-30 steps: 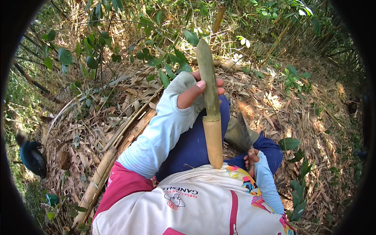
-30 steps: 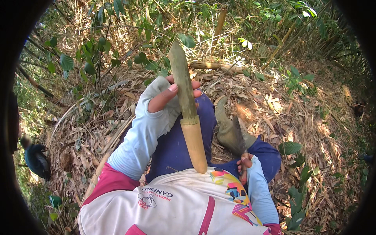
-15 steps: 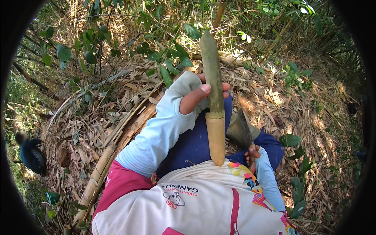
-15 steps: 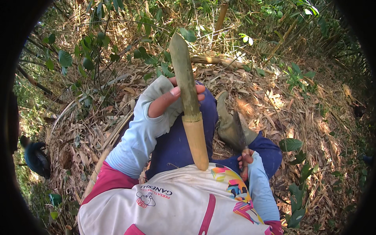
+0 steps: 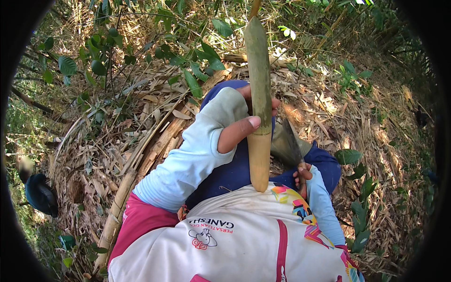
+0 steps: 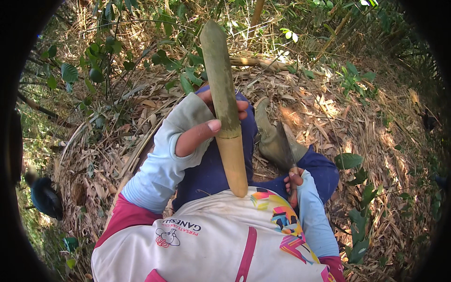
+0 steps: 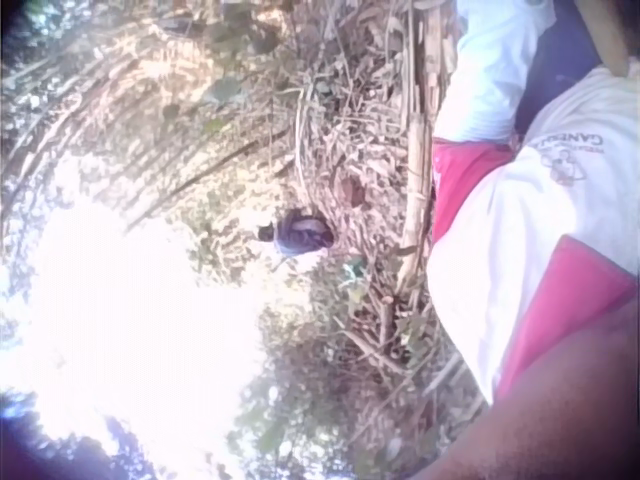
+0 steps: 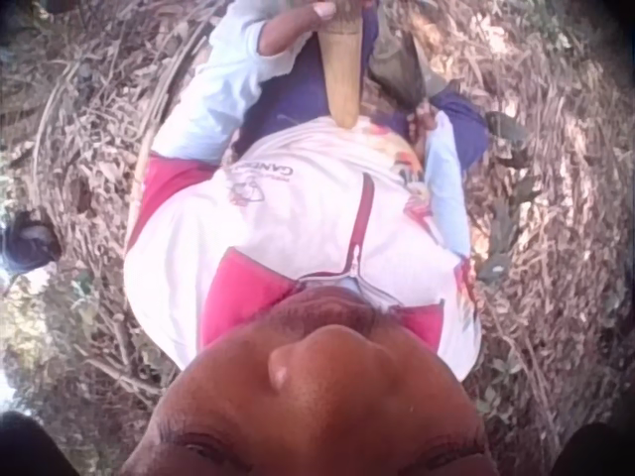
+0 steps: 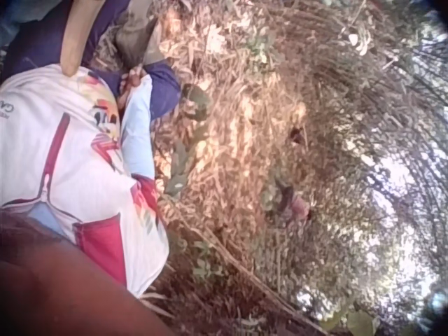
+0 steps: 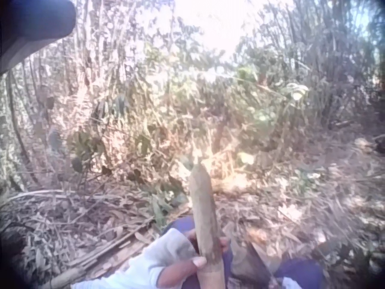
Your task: The person sits on the forest floor and uses a large machete to shave and split a piece of bamboo. They repeatedly strike the bamboo to remove the outer layer and split it into thinner strips, occasionally rotating the piece to work on different sides.
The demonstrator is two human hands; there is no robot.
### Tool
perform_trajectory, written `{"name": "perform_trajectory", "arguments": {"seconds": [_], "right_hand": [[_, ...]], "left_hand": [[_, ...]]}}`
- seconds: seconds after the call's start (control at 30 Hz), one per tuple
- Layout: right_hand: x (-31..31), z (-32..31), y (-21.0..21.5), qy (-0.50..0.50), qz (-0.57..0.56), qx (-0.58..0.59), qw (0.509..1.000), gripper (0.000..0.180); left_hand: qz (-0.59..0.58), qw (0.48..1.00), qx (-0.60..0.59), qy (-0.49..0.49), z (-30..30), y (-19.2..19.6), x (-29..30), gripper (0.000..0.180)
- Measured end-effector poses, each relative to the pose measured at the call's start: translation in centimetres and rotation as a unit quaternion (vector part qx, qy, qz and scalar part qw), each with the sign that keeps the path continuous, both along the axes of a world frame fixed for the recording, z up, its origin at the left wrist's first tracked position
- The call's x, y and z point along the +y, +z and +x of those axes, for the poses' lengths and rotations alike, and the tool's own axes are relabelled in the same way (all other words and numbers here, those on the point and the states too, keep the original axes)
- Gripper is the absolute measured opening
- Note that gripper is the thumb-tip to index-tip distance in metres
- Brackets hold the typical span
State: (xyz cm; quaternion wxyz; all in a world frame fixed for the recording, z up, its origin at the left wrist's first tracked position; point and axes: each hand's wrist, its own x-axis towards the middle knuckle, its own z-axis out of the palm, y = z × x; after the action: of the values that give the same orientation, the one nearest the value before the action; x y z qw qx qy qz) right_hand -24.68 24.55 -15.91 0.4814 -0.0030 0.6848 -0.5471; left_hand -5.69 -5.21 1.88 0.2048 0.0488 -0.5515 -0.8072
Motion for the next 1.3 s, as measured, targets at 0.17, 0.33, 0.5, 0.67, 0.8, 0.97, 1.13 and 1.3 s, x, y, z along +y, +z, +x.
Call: {"name": "perform_trajectory", "arguments": {"seconds": [0.17,0.33,0.5,0.67,0.8,0.97,1.13,1.3], "right_hand": [[-0.1,0.1,0.3,-0.008,0.002,0.004,1.0,0.031],[-0.1,0.1,-0.1,0.001,0.012,0.013,1.0,0.026],[-0.1,0.1,0.1,0.0,-0.001,0.006,1.0,0.032],[0.2,-0.1,-0.4,-0.007,-0.005,0.002,1.0,0.029],[0.2,-0.1,-0.8,-0.013,-0.005,0.013,1.0,0.029],[0.2,-0.2,-0.8,-0.012,-0.006,0.012,1.0,0.029],[0.2,-0.1,-0.7,-0.022,-0.006,0.005,1.0,0.03],[0.1,-0.1,-0.8,-0.019,-0.011,0.008,1.0,0.032]], "left_hand": [[-0.01,1.0,0.011,-0.014,0.1,-0.2,0.4,0.074],[-0.02,0.999,0.008,-0.033,0.1,-0.8,1.1,0.075],[0.003,0.998,-0.007,-0.056,0.2,-0.3,2.2,0.078],[0.025,0.998,-0.018,-0.056,0.1,-0.7,3.3,0.08],[0.017,0.998,-0.025,-0.056,0.0,-1.3,3.9,0.079],[0.007,0.999,-0.014,-0.051,-0.2,-1.4,4.3,0.077],[-0.011,0.999,-0.019,-0.041,-0.4,-1.5,4.3,0.078],[-0.038,0.998,-0.032,-0.025,-0.2,-1.6,4.4,0.077]]}}
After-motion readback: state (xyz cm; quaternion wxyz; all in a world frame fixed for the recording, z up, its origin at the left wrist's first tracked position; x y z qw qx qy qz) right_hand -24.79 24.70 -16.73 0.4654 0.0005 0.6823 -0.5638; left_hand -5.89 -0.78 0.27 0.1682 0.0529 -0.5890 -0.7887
